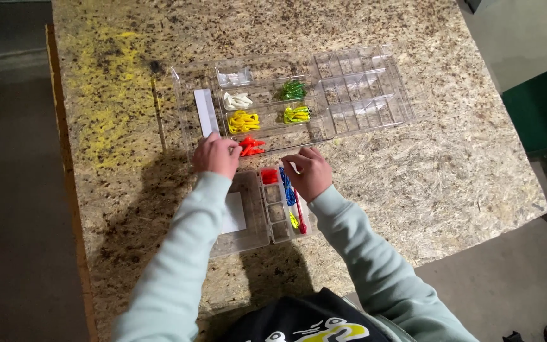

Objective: Organizing various soft plastic fishing lures into a multi-compartment tackle box on a workbench.

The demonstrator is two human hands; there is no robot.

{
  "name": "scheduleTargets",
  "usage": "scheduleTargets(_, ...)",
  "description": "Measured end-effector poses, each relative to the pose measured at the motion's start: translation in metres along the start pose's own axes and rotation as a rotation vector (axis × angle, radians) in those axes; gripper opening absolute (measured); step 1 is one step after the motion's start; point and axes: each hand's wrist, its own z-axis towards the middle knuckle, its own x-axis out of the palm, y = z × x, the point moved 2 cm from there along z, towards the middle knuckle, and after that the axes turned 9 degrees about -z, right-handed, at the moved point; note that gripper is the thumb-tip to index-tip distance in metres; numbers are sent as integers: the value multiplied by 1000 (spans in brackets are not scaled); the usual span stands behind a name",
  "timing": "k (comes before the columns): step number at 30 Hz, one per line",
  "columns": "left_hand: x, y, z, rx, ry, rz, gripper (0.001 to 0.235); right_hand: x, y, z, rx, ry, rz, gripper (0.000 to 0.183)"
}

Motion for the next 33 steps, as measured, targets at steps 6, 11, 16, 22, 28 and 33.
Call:
scheduleTargets(6,104,48,71,134,130,367,16,-26,-1,-9,55,20,65,3)
scheduleTargets(11,114,58,73,227,82,344,16,-39,-2,-24,130,16,111,0)
scheduleTargets(16,45,21,45,140,53,193,4,-39,6,-27,207,39,203,4)
scheduleTargets(22,-8,-1,6,65,-6,-215,12,-23,30,0,474,232,387,17)
scheduleTargets(28,4,-13,-11,-53,82,-573,24,5,45,35,610,272,653,24)
scheduleTargets(33,-8,-40,-17,-28,135,-581,19,16,40,33,734,175,861,28)
